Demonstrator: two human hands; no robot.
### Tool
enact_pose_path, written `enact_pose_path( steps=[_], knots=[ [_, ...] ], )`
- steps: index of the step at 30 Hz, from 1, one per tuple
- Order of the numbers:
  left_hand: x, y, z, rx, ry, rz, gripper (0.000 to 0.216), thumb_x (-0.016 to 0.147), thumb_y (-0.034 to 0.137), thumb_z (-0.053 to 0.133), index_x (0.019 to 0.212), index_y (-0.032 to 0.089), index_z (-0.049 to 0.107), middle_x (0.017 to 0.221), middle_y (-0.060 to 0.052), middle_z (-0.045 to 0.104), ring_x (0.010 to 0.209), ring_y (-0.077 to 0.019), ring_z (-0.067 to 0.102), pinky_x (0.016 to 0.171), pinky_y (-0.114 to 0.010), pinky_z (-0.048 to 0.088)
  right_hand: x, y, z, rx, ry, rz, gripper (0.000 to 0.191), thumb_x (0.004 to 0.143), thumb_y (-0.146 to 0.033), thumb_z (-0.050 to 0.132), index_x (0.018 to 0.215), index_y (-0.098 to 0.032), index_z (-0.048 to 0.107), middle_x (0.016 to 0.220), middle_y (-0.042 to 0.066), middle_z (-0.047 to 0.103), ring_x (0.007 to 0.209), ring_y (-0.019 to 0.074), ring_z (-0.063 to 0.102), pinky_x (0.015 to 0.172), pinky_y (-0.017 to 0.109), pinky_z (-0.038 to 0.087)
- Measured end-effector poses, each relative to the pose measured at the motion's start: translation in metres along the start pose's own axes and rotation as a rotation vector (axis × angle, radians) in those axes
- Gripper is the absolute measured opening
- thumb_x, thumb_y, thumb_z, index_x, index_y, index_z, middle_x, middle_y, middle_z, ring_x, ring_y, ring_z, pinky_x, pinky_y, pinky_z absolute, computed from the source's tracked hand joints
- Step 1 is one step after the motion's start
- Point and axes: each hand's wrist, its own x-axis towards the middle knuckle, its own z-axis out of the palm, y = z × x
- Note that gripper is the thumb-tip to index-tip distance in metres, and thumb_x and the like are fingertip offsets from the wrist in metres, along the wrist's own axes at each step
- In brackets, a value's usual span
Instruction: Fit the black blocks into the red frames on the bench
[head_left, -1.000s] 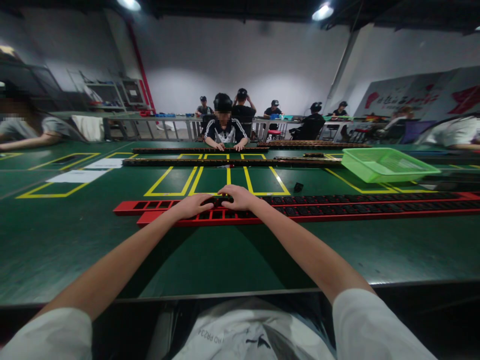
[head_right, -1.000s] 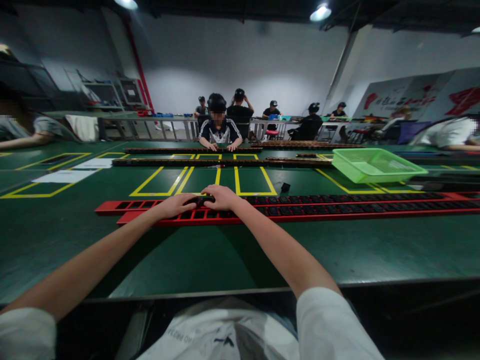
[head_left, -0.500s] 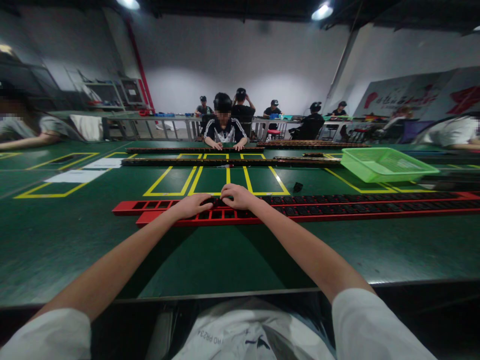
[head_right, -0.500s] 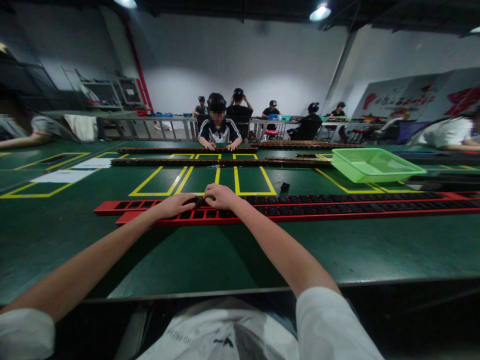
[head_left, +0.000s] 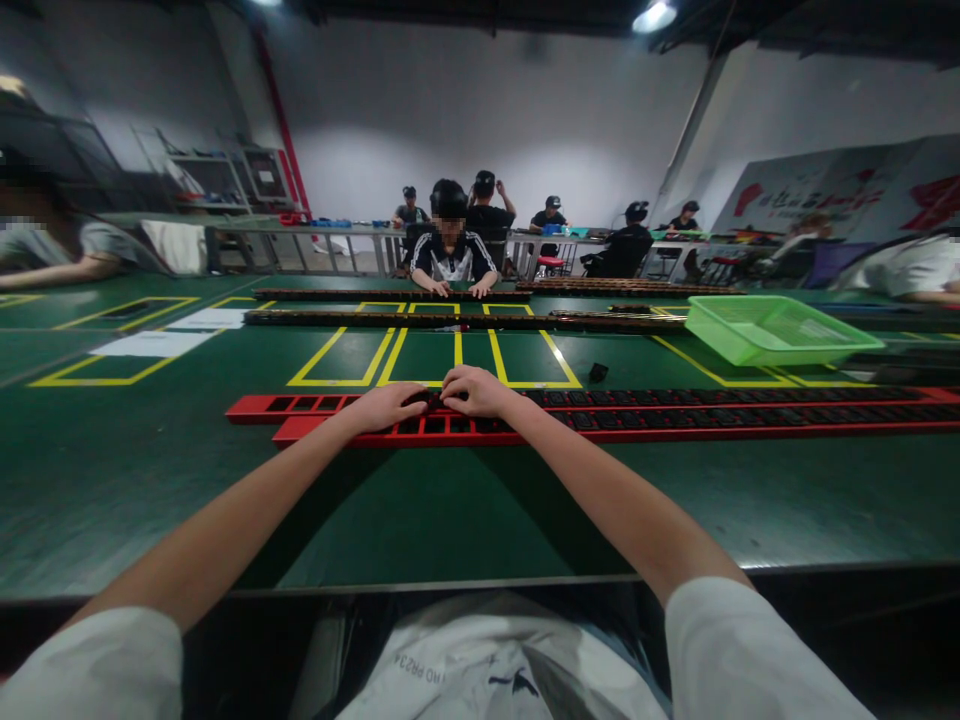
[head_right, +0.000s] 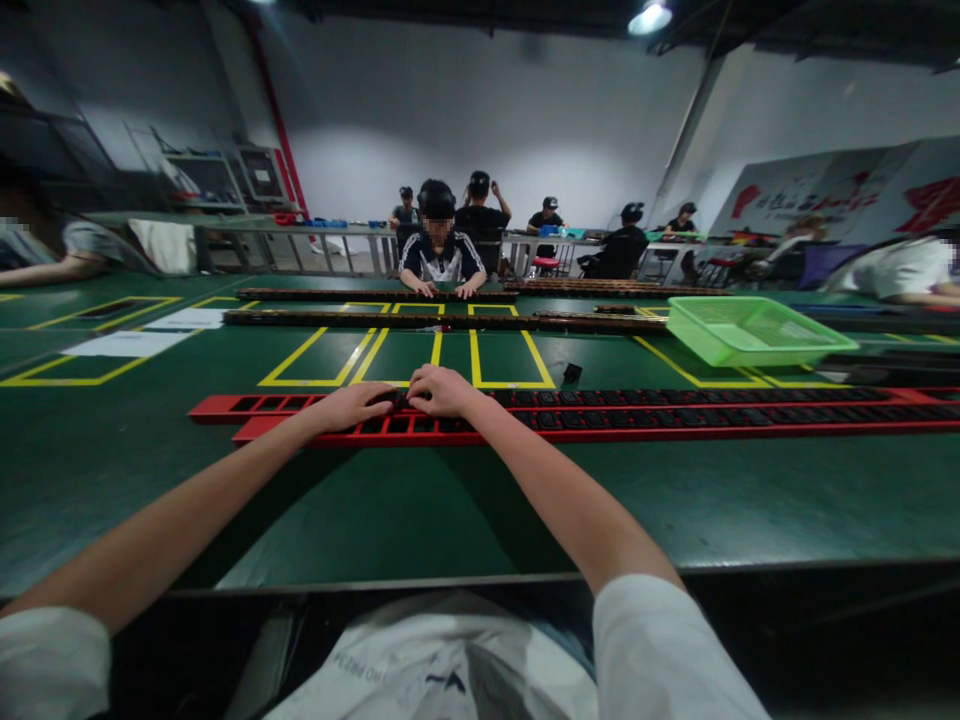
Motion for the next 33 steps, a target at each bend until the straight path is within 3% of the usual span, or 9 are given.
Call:
enact_pose_path(
  steps=[17, 33],
  knots=[
    [0.0014, -0.0016, -0.0007, -0.023, -0.003, 0.042, 0.048, 0.096, 0.049, 0.043, 0.131, 0.021, 0.060, 0.130, -0.010, 0.065, 0.115, -0.0274, 0.062, 0.098, -0.037, 0.046, 0.0047, 0.0032, 0.0019, -0.003, -0.053, -0.068, 0.015, 0.089, -0.021, 0.065, 0.095, -0.021, 0.079, 0.108, 0.007, 0.073, 0.101, 0.0209, 0.064, 0.090, 0.034, 0.049],
    [-0.0018, 0.0013, -0.0006, -0.001, 0.023, 0.009, 0.051, 0.096, 0.053, 0.042, 0.130, 0.020, 0.060, 0.129, -0.010, 0.066, 0.113, -0.0274, 0.063, 0.097, -0.036, 0.047, 0.0041, 0.0035, 0.0045, 0.026, -0.039, 0.033, 0.017, 0.086, -0.020, 0.068, 0.098, -0.018, 0.079, 0.103, 0.007, 0.076, 0.095, 0.0197, 0.068, 0.083, 0.029, 0.047]
  ],
)
